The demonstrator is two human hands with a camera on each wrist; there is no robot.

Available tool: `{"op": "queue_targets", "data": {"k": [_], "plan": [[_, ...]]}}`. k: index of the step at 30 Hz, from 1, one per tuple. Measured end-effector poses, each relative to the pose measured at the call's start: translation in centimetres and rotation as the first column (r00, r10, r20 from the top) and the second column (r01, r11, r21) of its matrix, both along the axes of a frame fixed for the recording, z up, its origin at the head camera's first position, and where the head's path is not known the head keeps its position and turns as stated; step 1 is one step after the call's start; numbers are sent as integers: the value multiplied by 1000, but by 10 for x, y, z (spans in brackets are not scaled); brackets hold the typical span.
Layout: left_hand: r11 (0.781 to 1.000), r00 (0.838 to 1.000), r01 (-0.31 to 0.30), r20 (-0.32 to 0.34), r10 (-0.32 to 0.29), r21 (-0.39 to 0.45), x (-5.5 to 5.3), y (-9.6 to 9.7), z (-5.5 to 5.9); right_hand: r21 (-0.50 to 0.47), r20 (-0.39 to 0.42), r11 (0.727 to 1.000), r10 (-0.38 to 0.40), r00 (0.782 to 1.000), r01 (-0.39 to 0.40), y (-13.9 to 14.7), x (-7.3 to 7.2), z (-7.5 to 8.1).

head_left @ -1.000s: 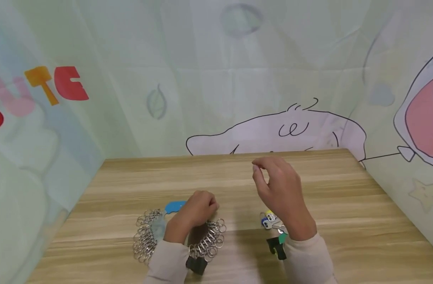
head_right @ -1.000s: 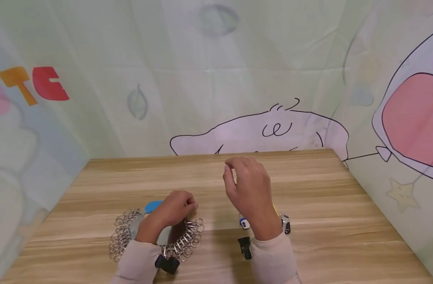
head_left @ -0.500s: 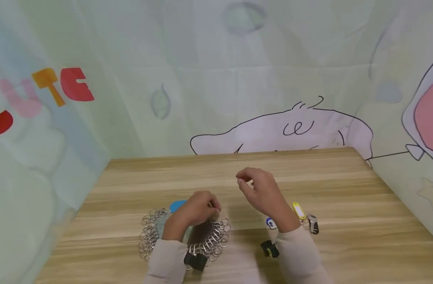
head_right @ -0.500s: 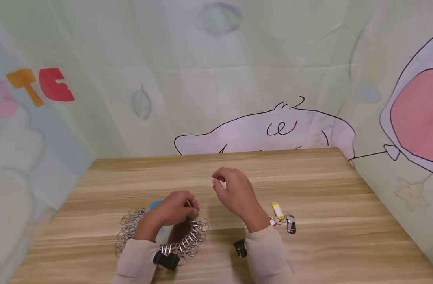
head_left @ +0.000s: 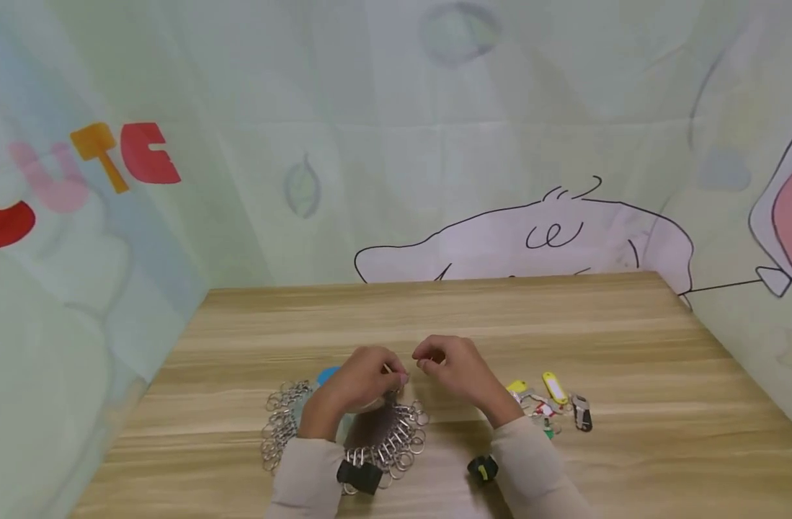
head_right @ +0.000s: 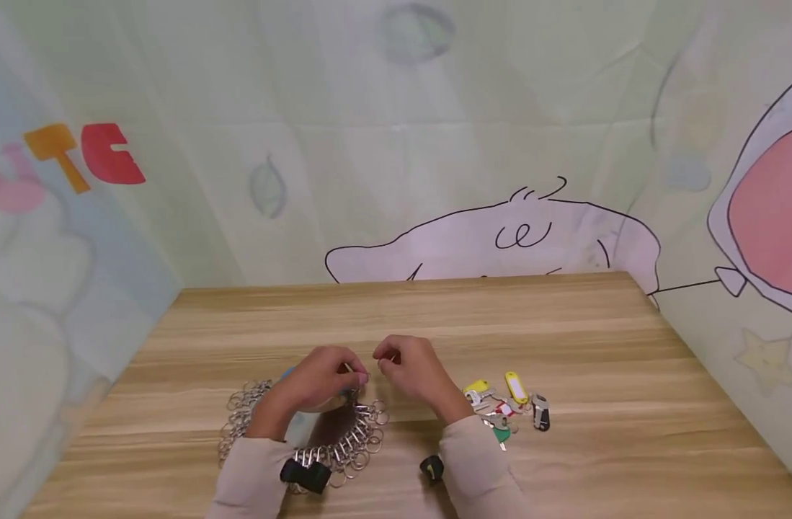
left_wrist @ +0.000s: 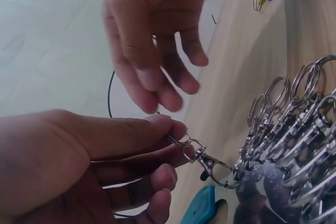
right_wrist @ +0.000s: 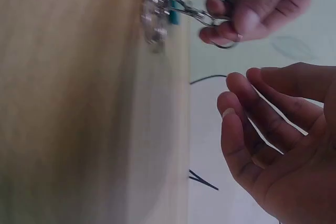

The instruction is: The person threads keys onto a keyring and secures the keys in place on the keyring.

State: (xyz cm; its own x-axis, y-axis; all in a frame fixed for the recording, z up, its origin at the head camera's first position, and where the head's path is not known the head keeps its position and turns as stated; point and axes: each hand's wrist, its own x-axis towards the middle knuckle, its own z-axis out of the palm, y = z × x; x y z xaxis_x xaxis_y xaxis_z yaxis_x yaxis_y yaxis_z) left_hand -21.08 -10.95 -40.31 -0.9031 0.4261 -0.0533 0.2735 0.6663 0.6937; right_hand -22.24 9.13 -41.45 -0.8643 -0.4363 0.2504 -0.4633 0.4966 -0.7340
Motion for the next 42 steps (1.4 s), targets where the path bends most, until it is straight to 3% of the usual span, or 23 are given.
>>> {"op": "queue_targets", "data": {"k": [5, 8, 13, 19, 27, 31, 35, 42], "plan": [[1000, 1000, 2, 0, -2, 23, -1, -1, 3, 83, -100, 996, 51, 994, -43, -8, -2, -7], [999, 1000, 19, -9, -19, 30, -2, 0, 3, 130, -182, 991, 52, 982, -28, -11, -2, -8], [999, 999, 43, -4, -43, 32, -4, 2, 4, 157, -239, 988, 44, 970, -6, -13, 1, -6], [997, 999, 34, 19, -36, 73, -2, -2, -4, 96, -199, 995, 40, 979, -21, -10, 0, -11], [969, 999, 44, -7, -44, 243, 4, -6, -21, 15, -96, 999, 38, 995, -37, -8, -2, -16], [977, 999, 27, -30, -21, 212, 4, -6, -23, 10, -61, 999, 34, 998, -33, -11, -1, -16], [981, 1000, -10, -4, 11, 192, 6, -8, -27, -5, -58, 999, 32, 998, -32, -12, 1, -16], [976, 1000, -7, 19, 3, 219, 10, -10, -27, -15, -25, 999, 36, 999, -37, -11, 0, -18]]}}
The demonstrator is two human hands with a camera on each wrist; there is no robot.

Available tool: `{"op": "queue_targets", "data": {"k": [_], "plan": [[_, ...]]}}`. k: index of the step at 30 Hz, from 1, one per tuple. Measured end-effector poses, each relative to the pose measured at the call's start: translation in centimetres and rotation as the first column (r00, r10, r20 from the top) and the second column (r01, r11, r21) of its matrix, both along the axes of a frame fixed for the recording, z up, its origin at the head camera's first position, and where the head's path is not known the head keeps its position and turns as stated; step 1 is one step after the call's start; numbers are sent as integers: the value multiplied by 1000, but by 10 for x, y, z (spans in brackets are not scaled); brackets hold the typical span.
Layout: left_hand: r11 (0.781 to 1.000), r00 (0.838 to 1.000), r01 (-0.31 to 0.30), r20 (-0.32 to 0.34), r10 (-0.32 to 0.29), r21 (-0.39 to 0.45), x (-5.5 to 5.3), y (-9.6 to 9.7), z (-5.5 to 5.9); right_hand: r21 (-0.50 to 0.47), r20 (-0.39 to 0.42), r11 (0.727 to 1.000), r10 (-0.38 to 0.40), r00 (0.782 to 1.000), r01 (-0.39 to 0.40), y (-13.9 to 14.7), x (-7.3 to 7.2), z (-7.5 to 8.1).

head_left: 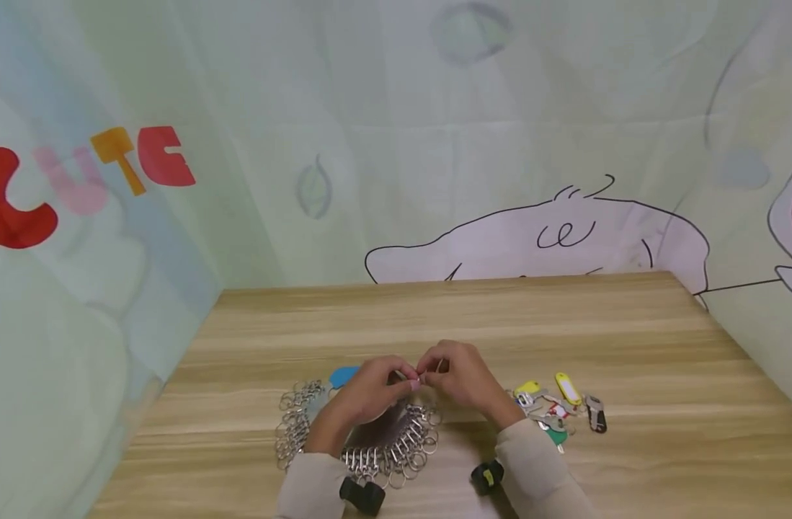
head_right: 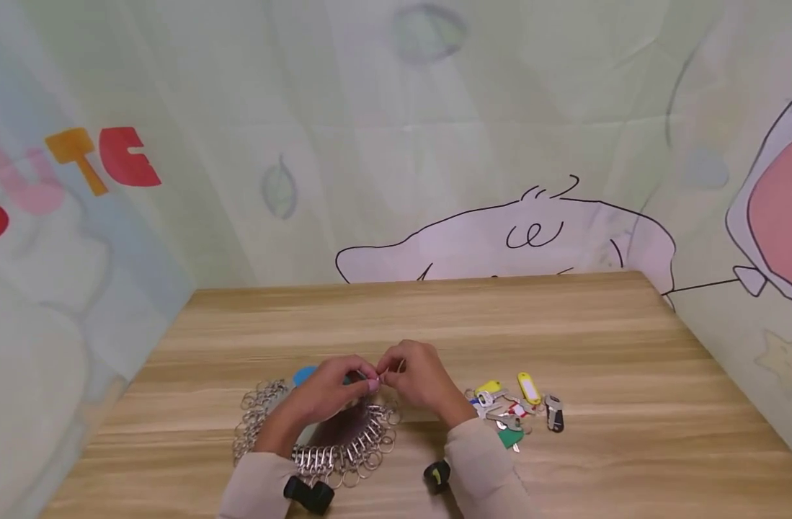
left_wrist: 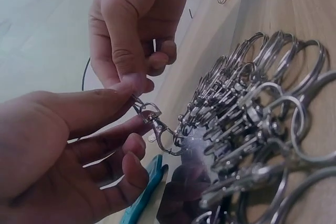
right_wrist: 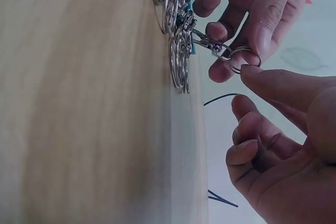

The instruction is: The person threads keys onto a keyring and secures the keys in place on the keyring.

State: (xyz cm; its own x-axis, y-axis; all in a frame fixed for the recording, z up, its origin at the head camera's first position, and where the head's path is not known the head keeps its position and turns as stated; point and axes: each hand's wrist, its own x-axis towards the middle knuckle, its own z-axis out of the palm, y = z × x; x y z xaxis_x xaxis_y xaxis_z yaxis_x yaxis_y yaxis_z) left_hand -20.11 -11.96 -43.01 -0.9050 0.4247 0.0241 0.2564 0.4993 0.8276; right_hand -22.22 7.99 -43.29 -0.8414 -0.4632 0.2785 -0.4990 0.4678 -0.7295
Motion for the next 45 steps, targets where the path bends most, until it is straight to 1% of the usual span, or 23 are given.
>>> {"op": "queue_targets", "data": {"k": [5, 8, 13, 16, 18, 21, 24, 27, 30, 33, 38, 41, 45], "plan": [[1000, 1000, 16, 17, -16, 19, 1, -1, -1, -2, 13, 1000, 23, 1000, -23, 1, -2, -3], [999, 1000, 17, 19, -18, 29, 1, -3, -2, 0, 18, 1000, 22, 1000, -22, 1, -3, -4], [999, 1000, 3, 21, -4, 48, -1, -6, -4, -4, 33, 1000, 9, 999, -9, 2, -2, -4], [999, 1000, -7, 6, 7, 33, -2, -6, -4, 4, 40, 1000, 6, 999, -6, 1, -1, -2], [1000, 1000, -5, -13, 6, 22, -2, -5, -4, 18, 16, 1000, 4, 1000, -4, 0, 0, -1], [1000, 1000, -4, -26, 5, 15, -2, -3, -3, 46, -60, 999, 13, 998, -11, -1, 1, 3], [1000, 999, -2, -32, 3, 13, -2, -3, -2, 69, -137, 997, 35, 990, -25, -2, 2, 6], [1000, 1000, 3, -31, -2, 17, -2, -2, -2, 87, -173, 996, 51, 984, -36, -3, 2, 7], [1000, 999, 3, -32, -3, 17, -3, -2, -2, 103, -191, 994, 57, 980, -37, -3, 1, 7], [1000, 1000, 2, -24, -1, 22, -3, -2, -2, 112, -191, 993, 56, 980, -34, -3, 0, 6], [999, 1000, 10, 3, -10, 44, -4, -3, -4, 123, -164, 992, 37, 986, -17, -2, -1, 4], [999, 1000, 16, 3, -16, 50, -4, -4, -6, 122, -147, 992, 33, 989, -15, -1, 0, 4], [999, 1000, 16, -8, -16, 39, -5, -4, -8, 120, -125, 992, 47, 991, -32, -2, 0, 5]]}}
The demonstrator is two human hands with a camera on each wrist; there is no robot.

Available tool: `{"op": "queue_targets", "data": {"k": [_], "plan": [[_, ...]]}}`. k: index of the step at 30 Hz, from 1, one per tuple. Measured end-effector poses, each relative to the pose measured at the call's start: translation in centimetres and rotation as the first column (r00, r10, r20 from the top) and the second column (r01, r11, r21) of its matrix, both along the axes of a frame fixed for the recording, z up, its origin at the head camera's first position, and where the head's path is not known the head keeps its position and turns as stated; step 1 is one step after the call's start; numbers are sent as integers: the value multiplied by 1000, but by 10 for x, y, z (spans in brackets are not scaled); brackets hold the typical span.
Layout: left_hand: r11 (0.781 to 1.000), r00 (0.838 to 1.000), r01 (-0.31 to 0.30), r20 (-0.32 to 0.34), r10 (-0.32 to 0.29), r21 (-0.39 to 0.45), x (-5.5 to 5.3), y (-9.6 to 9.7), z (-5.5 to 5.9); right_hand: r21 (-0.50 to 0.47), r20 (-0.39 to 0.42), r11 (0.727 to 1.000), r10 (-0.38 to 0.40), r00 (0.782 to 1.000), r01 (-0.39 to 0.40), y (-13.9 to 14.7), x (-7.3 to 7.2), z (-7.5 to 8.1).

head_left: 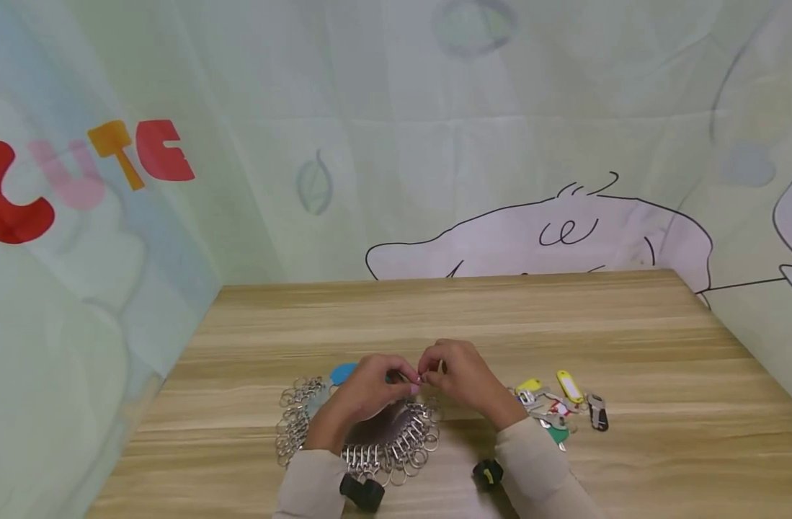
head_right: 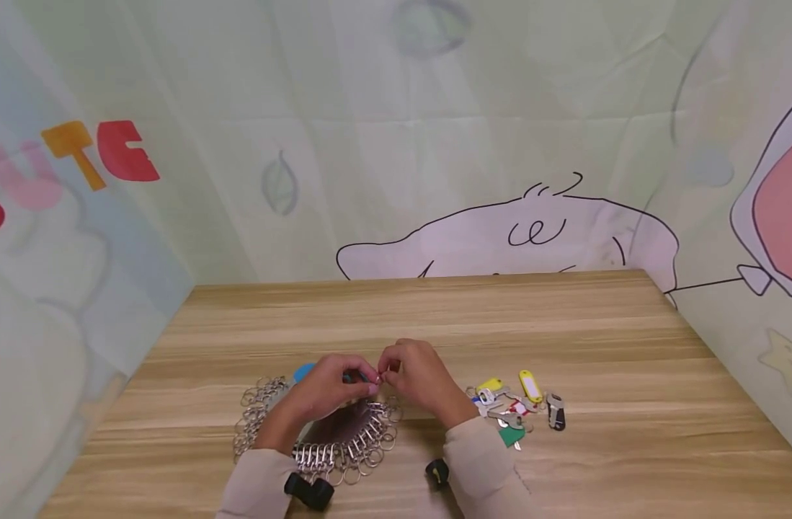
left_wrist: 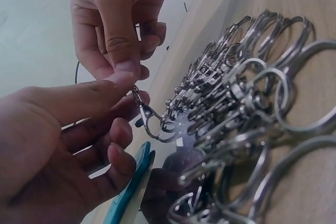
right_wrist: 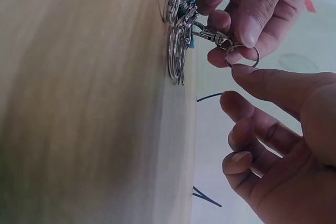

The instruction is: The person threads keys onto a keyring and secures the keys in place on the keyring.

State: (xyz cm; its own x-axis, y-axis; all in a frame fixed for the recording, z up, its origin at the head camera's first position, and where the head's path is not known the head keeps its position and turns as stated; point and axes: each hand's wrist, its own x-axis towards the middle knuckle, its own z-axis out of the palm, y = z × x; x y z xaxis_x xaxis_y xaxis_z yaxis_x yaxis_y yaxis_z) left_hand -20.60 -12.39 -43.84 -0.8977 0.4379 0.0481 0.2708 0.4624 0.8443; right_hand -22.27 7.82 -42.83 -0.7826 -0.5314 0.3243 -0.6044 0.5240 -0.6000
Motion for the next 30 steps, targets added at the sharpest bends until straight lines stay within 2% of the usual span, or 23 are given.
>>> {"op": "queue_targets", "data": {"k": [6, 13, 19, 25, 30], "plan": [[1000, 1000, -1, -24, 1, -6, -1, 1, 2, 13, 1, 1000, 17, 1000, -17, 0, -2, 1], [999, 1000, -14, -10, 14, -37, 0, 1, 2, 37, 26, 999, 33, 999, -34, 0, -1, 0], [999, 1000, -21, -6, 21, -35, 0, 1, 2, 48, -30, 999, 21, 999, -19, -1, 2, 3], [1000, 1000, 21, 18, -21, -4, 1, 0, 1, 31, -29, 999, 15, 999, -15, 0, 3, 4], [999, 999, 42, 14, -43, 16, 1, 0, 0, 19, -20, 1000, 18, 1000, -17, -1, 1, 2]]}}
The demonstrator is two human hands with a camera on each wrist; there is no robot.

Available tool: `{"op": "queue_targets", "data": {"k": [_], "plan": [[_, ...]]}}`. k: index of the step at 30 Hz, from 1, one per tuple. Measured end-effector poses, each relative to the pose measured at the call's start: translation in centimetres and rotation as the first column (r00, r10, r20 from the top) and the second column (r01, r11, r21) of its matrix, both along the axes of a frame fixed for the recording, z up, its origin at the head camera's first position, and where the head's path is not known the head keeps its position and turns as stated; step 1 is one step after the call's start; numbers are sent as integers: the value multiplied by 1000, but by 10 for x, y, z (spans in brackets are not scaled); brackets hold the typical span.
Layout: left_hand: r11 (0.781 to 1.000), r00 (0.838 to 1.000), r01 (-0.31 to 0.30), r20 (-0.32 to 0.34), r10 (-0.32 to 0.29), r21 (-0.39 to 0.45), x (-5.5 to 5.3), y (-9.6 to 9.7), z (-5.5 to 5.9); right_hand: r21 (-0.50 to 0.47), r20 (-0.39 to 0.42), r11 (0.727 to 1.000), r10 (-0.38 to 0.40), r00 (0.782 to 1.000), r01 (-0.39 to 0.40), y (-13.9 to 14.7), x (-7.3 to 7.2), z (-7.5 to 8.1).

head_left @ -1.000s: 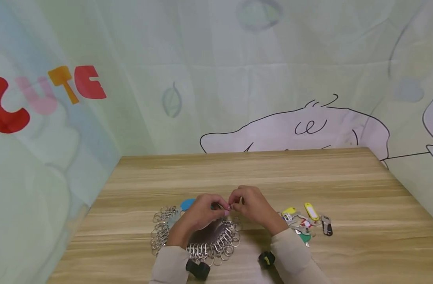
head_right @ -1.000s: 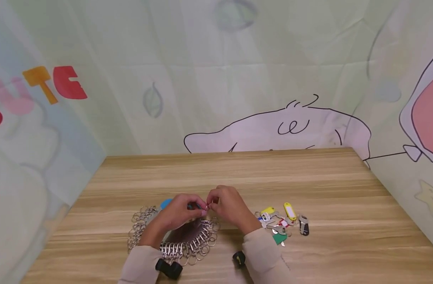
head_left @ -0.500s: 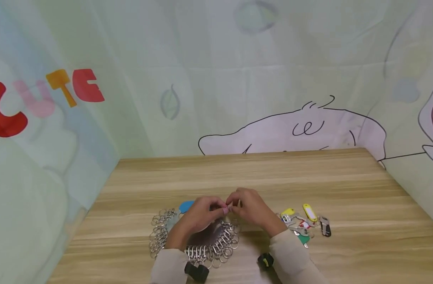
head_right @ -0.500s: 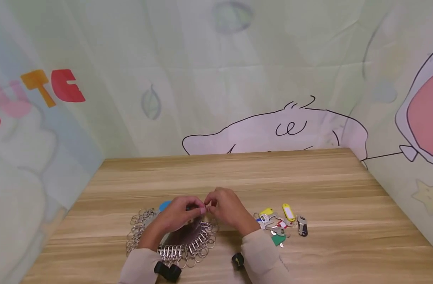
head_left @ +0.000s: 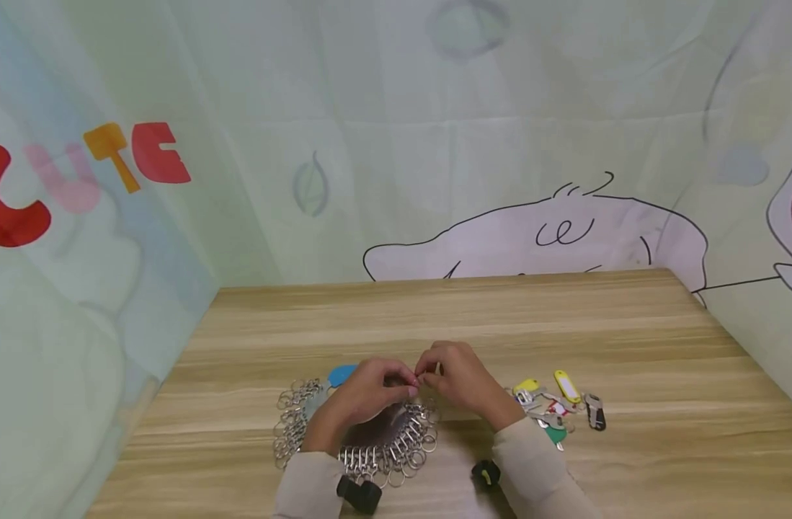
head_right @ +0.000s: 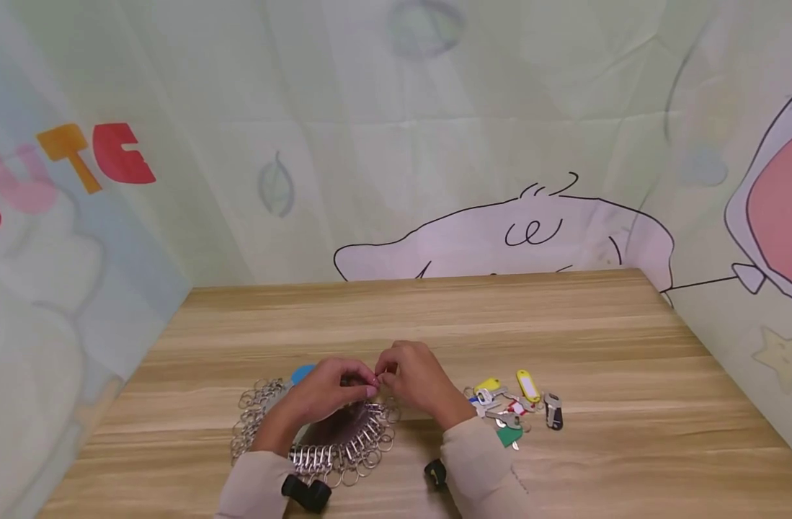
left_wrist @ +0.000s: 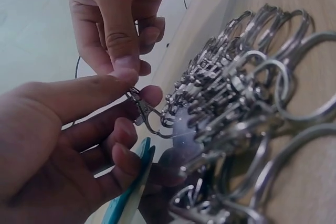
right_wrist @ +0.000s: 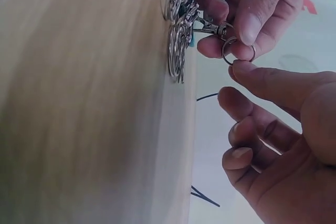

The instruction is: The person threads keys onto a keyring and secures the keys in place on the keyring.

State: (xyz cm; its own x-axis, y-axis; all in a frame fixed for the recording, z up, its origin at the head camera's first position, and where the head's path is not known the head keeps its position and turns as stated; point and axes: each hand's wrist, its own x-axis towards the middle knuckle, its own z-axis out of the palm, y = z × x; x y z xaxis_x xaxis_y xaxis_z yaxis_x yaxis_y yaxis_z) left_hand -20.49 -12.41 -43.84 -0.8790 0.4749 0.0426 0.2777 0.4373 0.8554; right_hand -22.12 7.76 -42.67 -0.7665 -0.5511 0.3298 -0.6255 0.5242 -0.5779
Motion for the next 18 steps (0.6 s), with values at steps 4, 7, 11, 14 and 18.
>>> {"op": "queue_targets", "data": {"k": [4, 7, 11, 14, 18], "plan": [[1000, 1000, -6, -9, 6, 1, 0, 0, -1, -6, 28, 1000, 8, 1000, -8, 1, 0, -1], [1000, 1000, -12, -14, 12, -2, -1, 0, -2, 2, 57, 1000, 6, 998, -6, 2, -1, -1], [999, 999, -32, -17, 32, -12, -1, 1, -2, 17, 100, 1000, -1, 995, -1, 12, -3, 5], [998, 999, -53, -3, 53, -20, 0, 2, -1, -7, 125, 999, -31, 992, 32, 31, -3, 20], [997, 997, -72, 18, 72, -22, 0, 1, -1, -68, 121, 990, -116, 986, 125, 63, 2, 49]]}}
